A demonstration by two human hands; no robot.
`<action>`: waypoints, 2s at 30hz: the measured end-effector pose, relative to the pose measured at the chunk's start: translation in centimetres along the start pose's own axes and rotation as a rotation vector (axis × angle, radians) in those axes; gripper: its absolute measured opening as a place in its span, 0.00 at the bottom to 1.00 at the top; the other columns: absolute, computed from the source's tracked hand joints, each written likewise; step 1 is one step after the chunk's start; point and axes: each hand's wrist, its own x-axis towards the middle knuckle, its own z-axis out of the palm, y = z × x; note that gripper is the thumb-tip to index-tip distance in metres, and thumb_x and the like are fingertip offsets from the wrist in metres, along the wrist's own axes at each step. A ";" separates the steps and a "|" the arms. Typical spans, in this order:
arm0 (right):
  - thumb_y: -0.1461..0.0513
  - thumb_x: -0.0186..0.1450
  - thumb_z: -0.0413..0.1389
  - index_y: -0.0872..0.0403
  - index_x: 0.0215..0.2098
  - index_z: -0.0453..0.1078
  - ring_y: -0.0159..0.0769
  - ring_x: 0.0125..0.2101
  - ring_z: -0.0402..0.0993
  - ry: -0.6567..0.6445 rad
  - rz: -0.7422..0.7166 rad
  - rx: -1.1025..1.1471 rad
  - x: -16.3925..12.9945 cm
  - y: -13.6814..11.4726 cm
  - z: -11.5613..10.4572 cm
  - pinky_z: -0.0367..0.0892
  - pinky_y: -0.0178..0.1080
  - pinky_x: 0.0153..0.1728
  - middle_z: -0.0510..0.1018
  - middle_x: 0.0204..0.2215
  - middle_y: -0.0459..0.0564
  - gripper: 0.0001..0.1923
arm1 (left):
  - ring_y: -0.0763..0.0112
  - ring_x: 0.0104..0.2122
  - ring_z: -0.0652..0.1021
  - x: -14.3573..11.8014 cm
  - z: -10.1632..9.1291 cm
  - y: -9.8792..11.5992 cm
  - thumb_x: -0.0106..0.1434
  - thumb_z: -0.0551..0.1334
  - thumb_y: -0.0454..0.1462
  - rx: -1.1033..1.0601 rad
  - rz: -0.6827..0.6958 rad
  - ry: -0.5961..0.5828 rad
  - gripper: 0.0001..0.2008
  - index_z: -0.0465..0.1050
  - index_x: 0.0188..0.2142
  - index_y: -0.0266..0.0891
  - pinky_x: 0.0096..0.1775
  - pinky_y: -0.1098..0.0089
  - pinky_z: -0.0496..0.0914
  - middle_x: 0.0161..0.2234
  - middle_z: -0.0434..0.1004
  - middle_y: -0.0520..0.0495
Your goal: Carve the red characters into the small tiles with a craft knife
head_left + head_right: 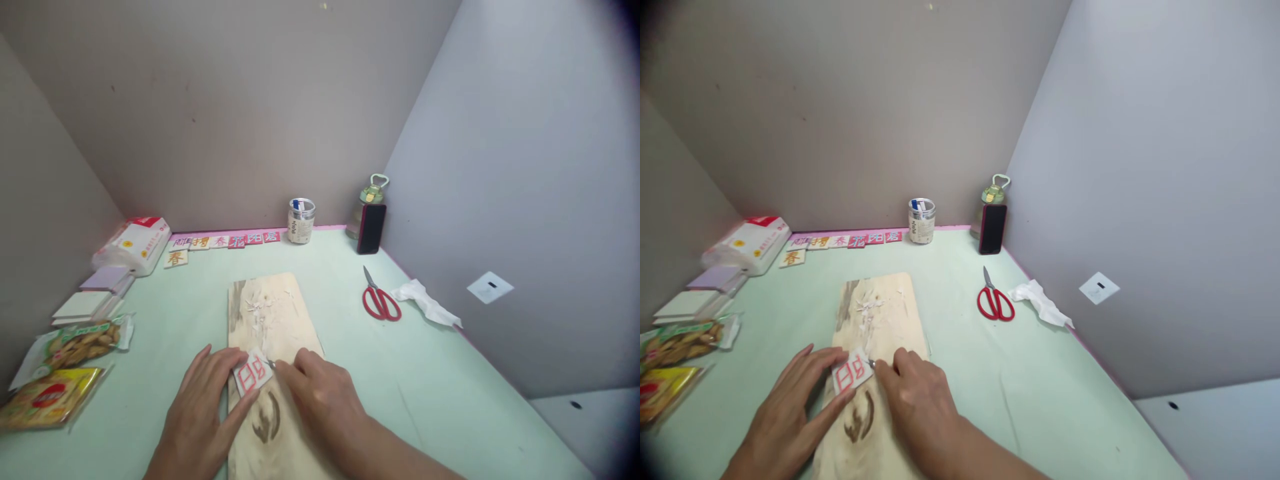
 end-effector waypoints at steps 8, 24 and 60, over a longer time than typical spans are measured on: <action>0.69 0.69 0.55 0.52 0.39 0.69 0.33 0.24 0.63 0.019 -0.031 -0.060 0.4 0.1 0.3 0.51 0.36 0.23 0.69 0.27 0.44 0.06 | 0.57 0.53 0.76 -0.1 0.2 -0.1 0.69 0.59 0.46 -0.022 -0.005 -0.002 0.17 0.63 0.55 0.45 0.63 0.50 0.61 0.50 0.77 0.47; 0.68 0.70 0.53 0.54 0.43 0.70 0.34 0.24 0.64 0.080 -0.082 -0.116 0.2 0.0 0.7 0.54 0.37 0.24 0.70 0.27 0.45 0.06 | 0.56 0.52 0.77 0.1 0.0 0.2 0.69 0.59 0.47 -0.042 -0.024 -0.012 0.17 0.64 0.54 0.46 0.62 0.47 0.63 0.50 0.77 0.47; 0.71 0.68 0.51 0.51 0.47 0.74 0.32 0.33 0.73 -0.061 0.238 0.530 2.1 2.1 -1.4 0.66 0.33 0.37 0.74 0.34 0.45 0.15 | 0.58 0.53 0.78 0.1 -0.4 0.5 0.68 0.61 0.46 -0.273 -0.184 -0.026 0.15 0.65 0.53 0.50 0.54 0.56 0.75 0.51 0.76 0.48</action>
